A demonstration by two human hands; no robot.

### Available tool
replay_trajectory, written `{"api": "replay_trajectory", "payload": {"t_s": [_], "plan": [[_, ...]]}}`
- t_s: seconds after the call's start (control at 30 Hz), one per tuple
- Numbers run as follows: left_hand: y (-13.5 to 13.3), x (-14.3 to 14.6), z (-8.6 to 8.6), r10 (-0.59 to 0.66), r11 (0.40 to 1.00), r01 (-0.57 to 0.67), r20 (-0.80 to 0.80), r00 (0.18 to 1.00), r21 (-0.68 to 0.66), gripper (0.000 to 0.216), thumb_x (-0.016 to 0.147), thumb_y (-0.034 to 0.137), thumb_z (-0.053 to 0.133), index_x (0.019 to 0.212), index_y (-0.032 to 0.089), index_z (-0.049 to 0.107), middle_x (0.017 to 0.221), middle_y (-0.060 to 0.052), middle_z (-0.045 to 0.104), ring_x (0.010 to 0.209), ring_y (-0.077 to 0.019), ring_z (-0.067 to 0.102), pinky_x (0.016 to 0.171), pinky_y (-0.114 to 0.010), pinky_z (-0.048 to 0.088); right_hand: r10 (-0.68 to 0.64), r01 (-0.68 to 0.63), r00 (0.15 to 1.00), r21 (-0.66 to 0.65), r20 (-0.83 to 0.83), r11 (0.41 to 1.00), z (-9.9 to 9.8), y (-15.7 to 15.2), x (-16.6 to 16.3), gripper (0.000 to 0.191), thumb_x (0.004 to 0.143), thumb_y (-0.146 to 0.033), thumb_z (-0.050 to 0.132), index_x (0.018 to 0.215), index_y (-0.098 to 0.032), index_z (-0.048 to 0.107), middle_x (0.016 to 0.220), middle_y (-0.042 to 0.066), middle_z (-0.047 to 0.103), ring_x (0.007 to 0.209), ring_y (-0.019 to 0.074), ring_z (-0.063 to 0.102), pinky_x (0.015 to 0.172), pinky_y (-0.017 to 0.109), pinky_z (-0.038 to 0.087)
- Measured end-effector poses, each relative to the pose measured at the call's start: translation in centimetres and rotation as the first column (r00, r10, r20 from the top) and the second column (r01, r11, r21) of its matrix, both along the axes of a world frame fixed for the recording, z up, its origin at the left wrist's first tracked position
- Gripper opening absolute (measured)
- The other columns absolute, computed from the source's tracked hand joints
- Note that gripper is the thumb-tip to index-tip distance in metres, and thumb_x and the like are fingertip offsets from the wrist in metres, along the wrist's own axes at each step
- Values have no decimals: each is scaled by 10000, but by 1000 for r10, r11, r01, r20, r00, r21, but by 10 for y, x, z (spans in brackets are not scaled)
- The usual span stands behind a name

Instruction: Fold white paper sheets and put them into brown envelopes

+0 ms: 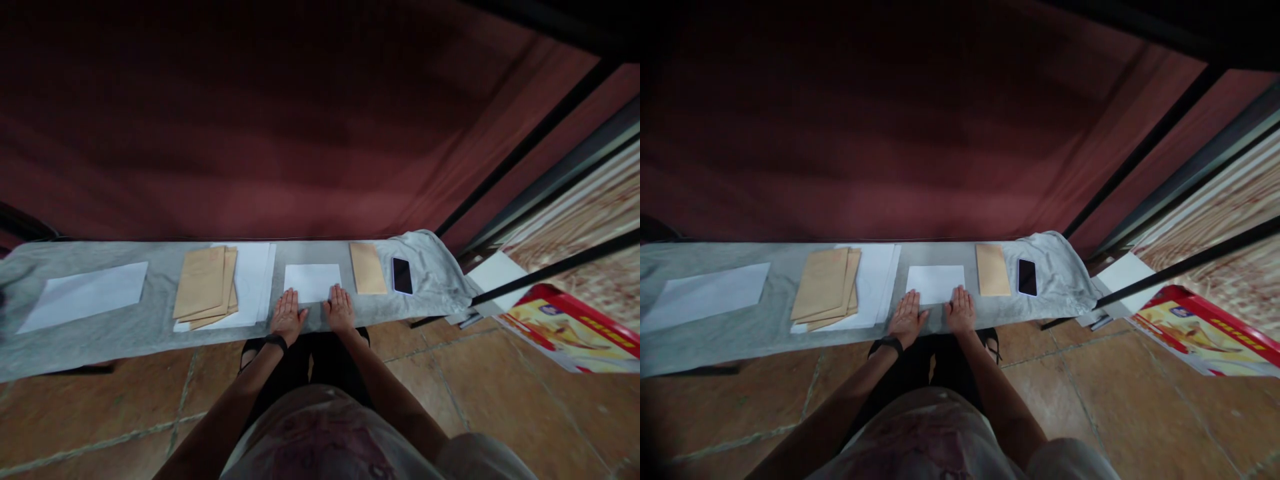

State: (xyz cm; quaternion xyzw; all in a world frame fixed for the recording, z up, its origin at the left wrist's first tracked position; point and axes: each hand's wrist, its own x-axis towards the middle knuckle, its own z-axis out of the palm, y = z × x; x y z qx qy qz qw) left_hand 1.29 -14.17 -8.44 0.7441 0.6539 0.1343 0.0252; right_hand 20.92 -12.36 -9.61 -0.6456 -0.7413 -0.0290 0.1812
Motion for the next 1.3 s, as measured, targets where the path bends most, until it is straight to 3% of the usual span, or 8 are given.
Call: {"api": "replay_trajectory", "payload": {"t_s": [0.13,0.3,0.43,0.63,0.93,1.3], "plan": [[6,5,5,-9,1000,9,-3,1000,-7,621,1000,375,294,1531,56,316,1596,-171,332,1504,-267,253,1235,-462,220,10,-10,1000,-25,-28,1000,8,4,2,527,1034,-313,339,1487,-56,420,1523,190,447,1410,290,423,1178,485,271],[41,27,14,-125,990,126,25,992,-65,585,996,295,270,1543,89,313,1594,-130,353,1507,-228,248,1247,-426,197,187,-194,980,-117,-71,974,27,31,-15,512,1042,-301,287,1501,-117,420,1547,131,431,1449,253,375,1196,448,271],[66,31,14,-155,977,158,31,987,-143,589,974,217,277,1548,86,300,1603,-132,334,1512,-240,231,1243,-448,198,272,-277,961,-155,-53,948,30,54,-28,488,1054,-281,259,1483,-149,452,1542,105,443,1449,198,379,1210,418,260],[83,19,13,-147,976,147,13,989,-163,591,986,284,272,1561,153,289,1633,-84,281,1530,-227,165,1251,-468,151,231,-230,973,-148,-9,962,19,74,-25,493,1051,-346,329,1505,-176,420,1578,97,382,1455,234,363,1210,448,233],[108,18,17,-108,975,108,7,994,-195,566,1007,378,247,1555,256,322,1636,-35,278,1534,-250,146,1240,-526,102,178,-179,984,-144,-17,973,20,95,-31,492,1045,-359,316,1504,-223,429,1577,65,392,1427,271,394,1195,499,237],[119,17,14,-48,980,49,8,999,-195,578,1003,482,267,1529,271,380,1630,-45,293,1527,-282,170,1228,-549,135,7,-11,999,-96,-41,995,7,100,-20,546,1043,-409,342,1509,-134,413,1577,147,375,1456,295,337,1192,501,236]]}}
